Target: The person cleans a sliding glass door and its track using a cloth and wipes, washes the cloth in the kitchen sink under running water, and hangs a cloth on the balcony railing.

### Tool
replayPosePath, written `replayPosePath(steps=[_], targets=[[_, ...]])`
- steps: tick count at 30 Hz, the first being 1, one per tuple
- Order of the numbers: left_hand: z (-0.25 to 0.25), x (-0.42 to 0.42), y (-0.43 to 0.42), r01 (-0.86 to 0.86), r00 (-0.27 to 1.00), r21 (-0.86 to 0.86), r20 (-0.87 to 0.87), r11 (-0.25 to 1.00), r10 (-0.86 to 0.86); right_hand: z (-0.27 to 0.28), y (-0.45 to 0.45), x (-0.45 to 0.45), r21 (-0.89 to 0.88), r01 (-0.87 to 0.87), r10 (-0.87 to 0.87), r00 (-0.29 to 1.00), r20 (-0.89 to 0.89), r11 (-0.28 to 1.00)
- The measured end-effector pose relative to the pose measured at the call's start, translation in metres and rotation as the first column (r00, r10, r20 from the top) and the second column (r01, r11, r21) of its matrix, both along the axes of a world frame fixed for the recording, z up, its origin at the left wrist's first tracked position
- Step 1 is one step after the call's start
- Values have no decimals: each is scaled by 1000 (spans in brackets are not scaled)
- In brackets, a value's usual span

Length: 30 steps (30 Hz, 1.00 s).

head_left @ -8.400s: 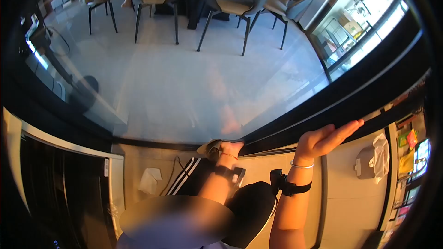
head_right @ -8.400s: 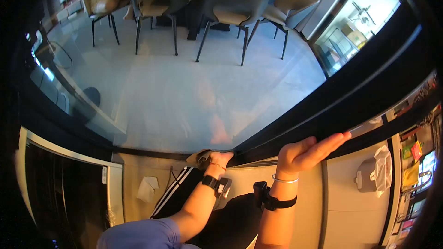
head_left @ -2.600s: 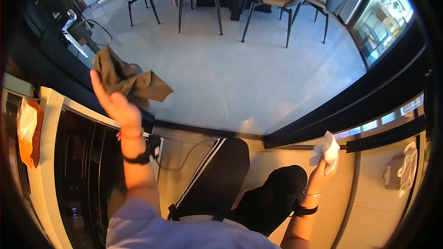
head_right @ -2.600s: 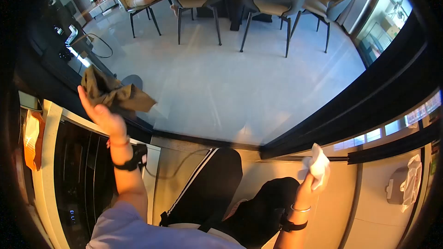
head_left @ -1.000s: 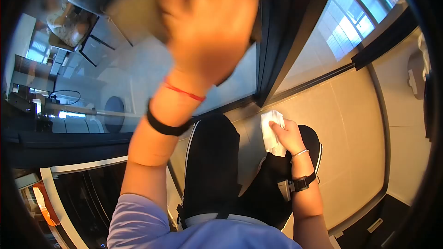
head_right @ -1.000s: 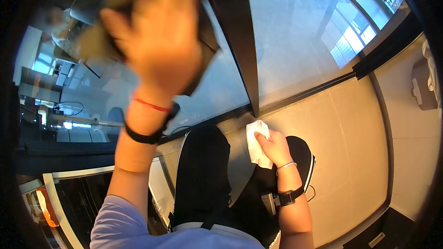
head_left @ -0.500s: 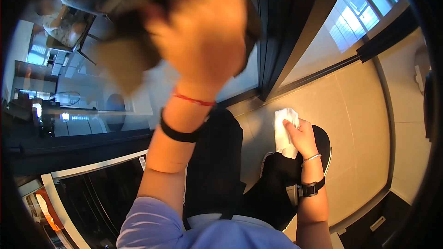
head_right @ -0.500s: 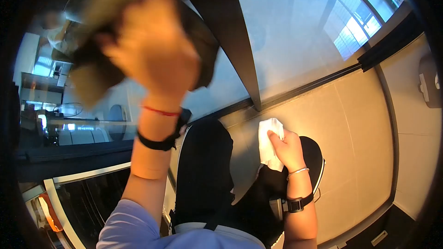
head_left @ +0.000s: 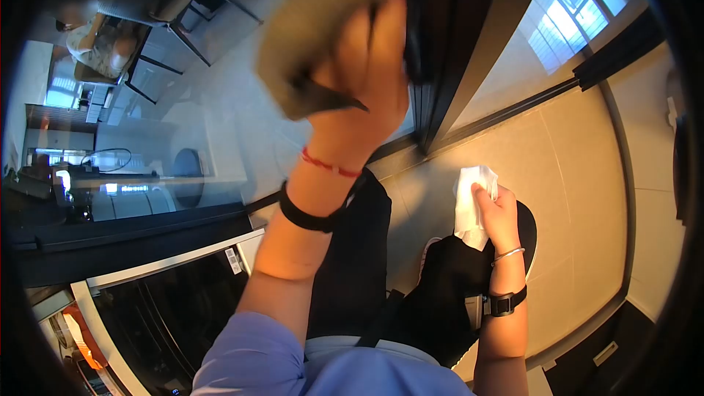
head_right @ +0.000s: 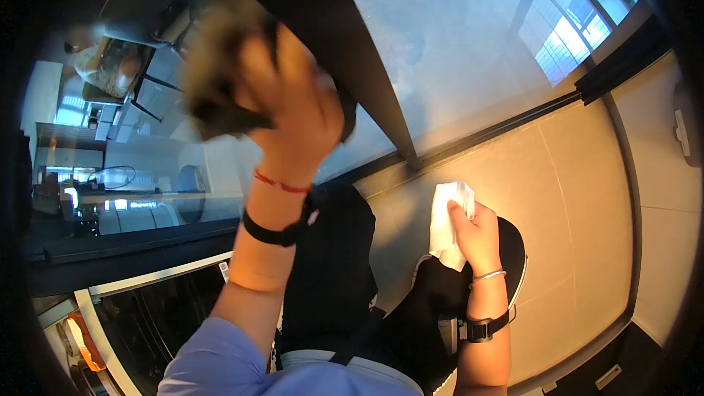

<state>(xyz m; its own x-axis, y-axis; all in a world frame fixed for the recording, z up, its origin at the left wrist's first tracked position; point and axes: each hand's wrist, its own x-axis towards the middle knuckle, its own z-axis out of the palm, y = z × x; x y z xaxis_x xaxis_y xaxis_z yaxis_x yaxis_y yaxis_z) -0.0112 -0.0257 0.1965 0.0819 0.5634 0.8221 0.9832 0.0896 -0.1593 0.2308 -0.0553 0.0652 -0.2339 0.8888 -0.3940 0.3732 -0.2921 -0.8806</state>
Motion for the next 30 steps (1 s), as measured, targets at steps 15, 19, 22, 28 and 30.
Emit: replayPosePath(steps=[15, 19, 22, 28, 30], targets=[[-44, 6, 25, -172, 958, 119, -213, 978, 194, 1, -1, -10, -30, -51, 50, 998, -34, 998], [-146, -17, -11, 474, 830, -530, 536, 703, -155, 4, -3, -8, -17, -54, 53, 998, -44, 998], [-174, -19, -14, 584, 753, -503, 629, 637, -193, 3, -8, -3, -9, -60, 59, 998, -34, 998], [-236, -37, -22, 103, 994, -870, 76, 482, -75, 14, -20, 11, -32, -9, 7, 999, -48, 999], [-247, -44, -21, 216, 971, -802, 114, 557, -211, 18, -25, 13, -65, -25, 22, 999, -38, 998]])
